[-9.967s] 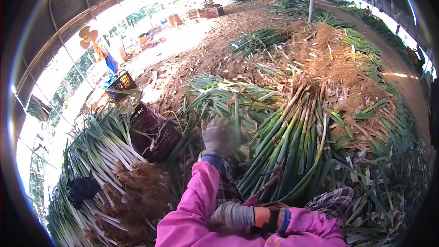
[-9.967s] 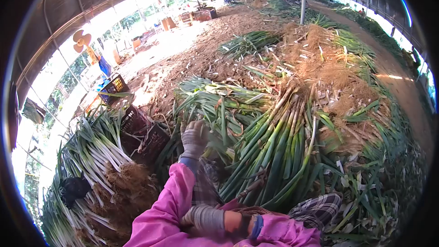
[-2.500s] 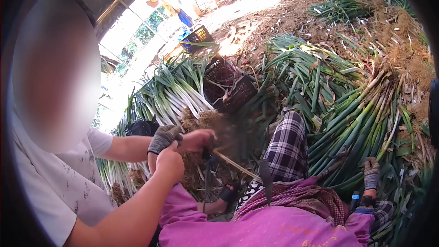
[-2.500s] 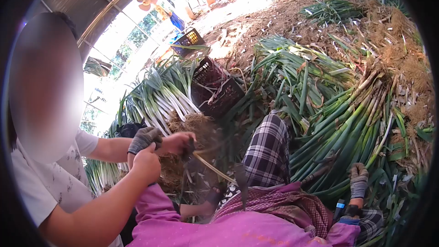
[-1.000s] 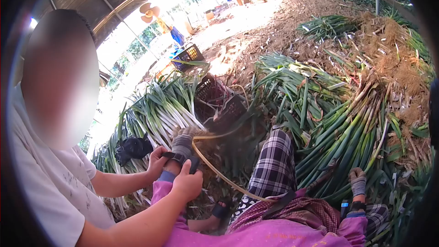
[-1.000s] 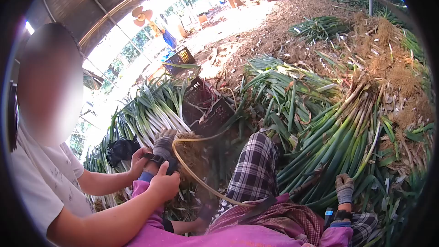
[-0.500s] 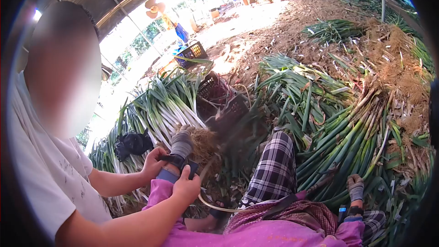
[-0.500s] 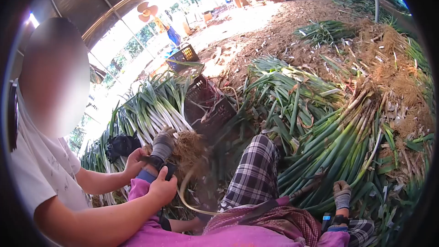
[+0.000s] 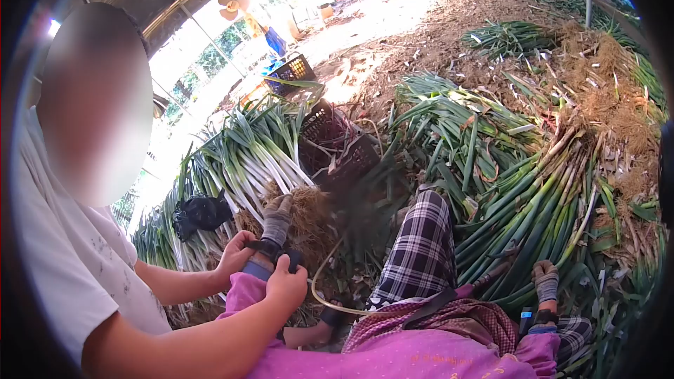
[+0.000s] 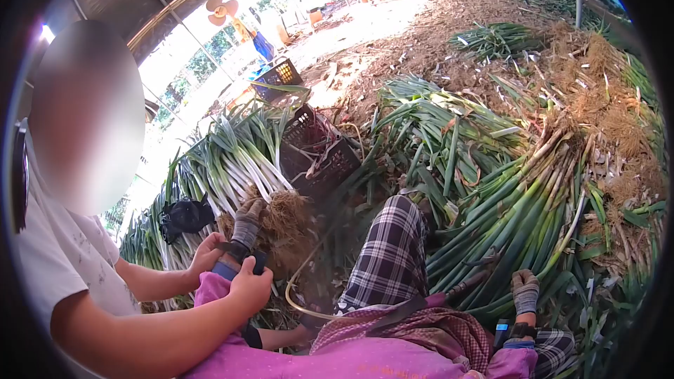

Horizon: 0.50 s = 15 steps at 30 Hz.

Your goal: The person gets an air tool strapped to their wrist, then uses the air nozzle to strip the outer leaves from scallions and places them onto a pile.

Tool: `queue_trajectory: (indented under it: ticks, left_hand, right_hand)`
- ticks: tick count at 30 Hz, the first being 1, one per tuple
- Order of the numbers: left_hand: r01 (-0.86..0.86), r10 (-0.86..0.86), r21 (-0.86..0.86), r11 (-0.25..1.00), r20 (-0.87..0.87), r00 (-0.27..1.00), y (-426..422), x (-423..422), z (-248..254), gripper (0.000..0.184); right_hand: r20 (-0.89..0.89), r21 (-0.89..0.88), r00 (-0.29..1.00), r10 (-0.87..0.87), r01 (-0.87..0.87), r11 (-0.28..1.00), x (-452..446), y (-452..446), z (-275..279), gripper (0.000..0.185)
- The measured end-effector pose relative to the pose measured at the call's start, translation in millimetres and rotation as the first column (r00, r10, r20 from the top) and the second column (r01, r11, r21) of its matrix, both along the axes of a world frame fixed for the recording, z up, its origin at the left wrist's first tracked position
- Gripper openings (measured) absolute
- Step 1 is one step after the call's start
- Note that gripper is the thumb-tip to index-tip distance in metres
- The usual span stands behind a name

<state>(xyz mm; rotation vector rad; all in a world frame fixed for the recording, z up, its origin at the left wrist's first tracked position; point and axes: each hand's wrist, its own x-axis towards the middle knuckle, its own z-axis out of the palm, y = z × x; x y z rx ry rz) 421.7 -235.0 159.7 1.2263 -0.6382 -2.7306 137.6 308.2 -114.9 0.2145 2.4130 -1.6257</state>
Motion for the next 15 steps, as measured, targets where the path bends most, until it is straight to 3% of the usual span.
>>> queue_trajectory:
  ticks: [15]
  left_hand:
    - [0.007, -0.007, 0.050, 0.999, -0.003, 1.000, 0.5, -2.8, -5.7, 0.056]
  right_hand:
    - [0.030, -0.051, 1.000, 0.001, 0.001, 0.999, 3.8, 8.4, -3.5, 0.009]
